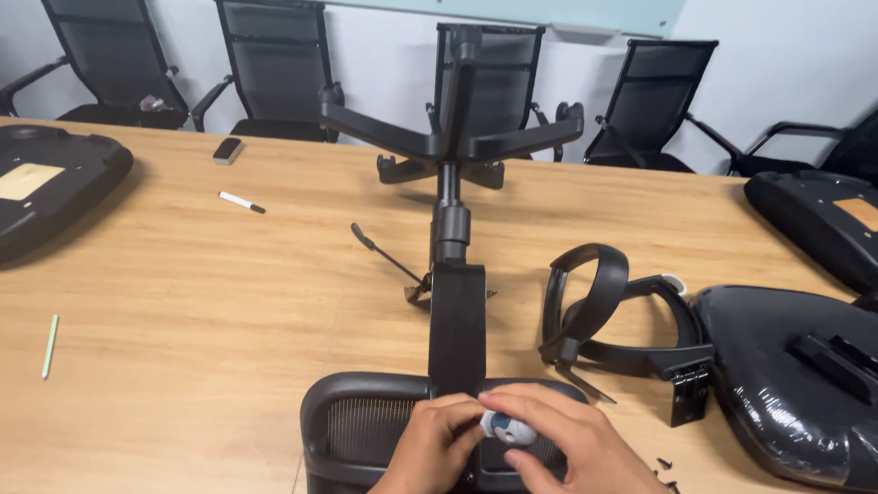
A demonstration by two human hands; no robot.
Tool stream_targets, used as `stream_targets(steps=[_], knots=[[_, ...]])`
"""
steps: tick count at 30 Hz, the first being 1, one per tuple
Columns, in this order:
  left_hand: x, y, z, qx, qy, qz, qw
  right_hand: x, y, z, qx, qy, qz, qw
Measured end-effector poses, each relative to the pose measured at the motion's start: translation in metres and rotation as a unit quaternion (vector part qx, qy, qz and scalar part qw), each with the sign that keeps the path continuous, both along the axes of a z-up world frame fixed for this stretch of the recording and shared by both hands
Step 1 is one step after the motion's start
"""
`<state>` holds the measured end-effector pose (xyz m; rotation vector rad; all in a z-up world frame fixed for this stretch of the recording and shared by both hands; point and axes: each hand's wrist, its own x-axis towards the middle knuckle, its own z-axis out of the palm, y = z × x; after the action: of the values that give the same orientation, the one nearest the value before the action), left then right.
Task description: The person places a mesh chair backrest on the table, aligns a black metal mounting bracket against its rear, and inserts small screws into the bracket holes by hand. They then use a screwdriver to tighten the screws, steadying the backrest with the other hand, and reposition the backrest to continue fastening.
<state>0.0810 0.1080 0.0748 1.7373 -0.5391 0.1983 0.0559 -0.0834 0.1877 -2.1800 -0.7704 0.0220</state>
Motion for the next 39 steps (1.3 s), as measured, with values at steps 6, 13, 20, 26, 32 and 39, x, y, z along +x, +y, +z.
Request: stream_targets(steps=[6, 13, 20, 26, 32, 39], knots=[[0.0, 0.001, -0.002, 0.023, 0.03, 0.015, 0.999, -0.003, 0.007, -0.004, 0.001, -0.031, -0.055, 0.998], [0.0, 0.003, -0.006, 0.022, 0.003, -0.009, 1.0, 0.001, 0.002, -0.043, -0.124, -0.064, -0.244, 0.96], [0.003, 0.01, -0.002, 0.042, 0.024, -0.024, 0.999, -0.007, 0.013, 0.011, 0.031, -0.089, -0.016, 0.995], [0.003, 0.011, -0.002, 0.037, 0.044, -0.029, 0.998, -0.006, 0.021, -0.003, -0.002, -0.061, -0.075, 0.995], [0.001, 0.009, -0.004, 0.041, 0.086, -0.027, 0.995, -0.008, 0.021, -0.02, 0.018, -0.148, -0.169, 0.974], [0.002, 0.009, -0.007, 0.059, 0.032, -0.037, 0.997, -0.014, 0.016, 0.012, 0.029, -0.036, -0.085, 0.995]])
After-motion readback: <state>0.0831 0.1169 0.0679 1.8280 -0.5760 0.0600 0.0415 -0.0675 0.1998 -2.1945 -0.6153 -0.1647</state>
